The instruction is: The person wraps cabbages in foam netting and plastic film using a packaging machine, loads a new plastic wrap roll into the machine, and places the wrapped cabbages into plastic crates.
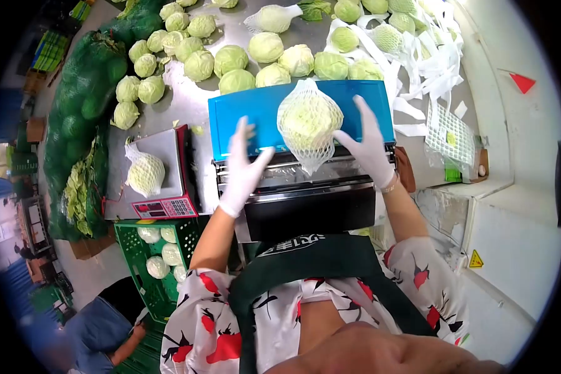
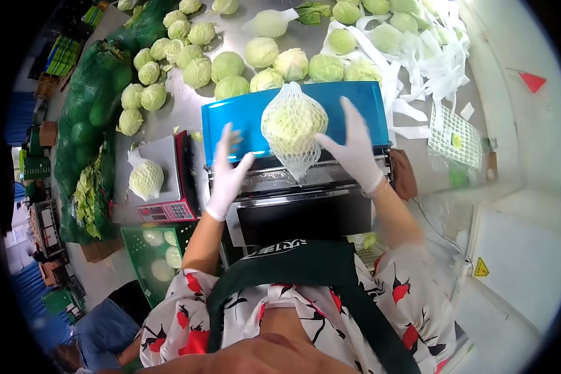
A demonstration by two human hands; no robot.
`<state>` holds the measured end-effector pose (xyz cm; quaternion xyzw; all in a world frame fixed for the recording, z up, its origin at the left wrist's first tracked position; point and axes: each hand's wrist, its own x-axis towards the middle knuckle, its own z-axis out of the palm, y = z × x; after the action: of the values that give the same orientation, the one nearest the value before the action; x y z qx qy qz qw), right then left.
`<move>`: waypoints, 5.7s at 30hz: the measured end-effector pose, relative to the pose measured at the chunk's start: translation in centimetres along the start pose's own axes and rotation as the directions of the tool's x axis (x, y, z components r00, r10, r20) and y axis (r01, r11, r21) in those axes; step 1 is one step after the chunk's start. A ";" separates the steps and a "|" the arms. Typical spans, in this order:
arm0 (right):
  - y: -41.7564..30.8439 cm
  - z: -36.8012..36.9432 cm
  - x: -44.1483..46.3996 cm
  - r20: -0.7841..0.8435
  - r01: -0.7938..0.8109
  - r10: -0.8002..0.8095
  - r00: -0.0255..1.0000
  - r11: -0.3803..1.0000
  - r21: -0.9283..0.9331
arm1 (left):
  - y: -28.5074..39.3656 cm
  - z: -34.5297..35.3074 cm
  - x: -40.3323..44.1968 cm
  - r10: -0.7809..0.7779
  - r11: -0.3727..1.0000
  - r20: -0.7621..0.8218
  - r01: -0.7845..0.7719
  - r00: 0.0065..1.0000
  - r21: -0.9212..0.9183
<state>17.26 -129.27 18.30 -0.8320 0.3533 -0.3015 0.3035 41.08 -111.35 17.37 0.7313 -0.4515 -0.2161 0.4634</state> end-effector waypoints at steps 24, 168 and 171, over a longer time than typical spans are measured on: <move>-3.7 -9.3 4.4 0.359 0.001 -0.082 0.930 0.975 0.221 | 3.4 -4.4 5.2 0.324 0.901 0.336 -0.397 0.885 0.176; -0.3 5.6 -0.2 0.686 0.854 -0.548 0.479 0.471 -0.221 | -5.5 -0.4 -8.5 -0.057 0.848 -0.269 0.189 0.962 0.495; 0.3 5.4 -0.4 0.604 0.811 -0.598 0.526 0.567 -0.145 | -5.2 -0.5 -8.4 -0.089 0.915 -0.257 0.181 0.962 0.360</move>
<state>20.76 -127.61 14.54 -0.9924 -0.0598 -0.0967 0.0471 39.66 -103.00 12.20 0.8572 -0.3747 -0.0678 0.3467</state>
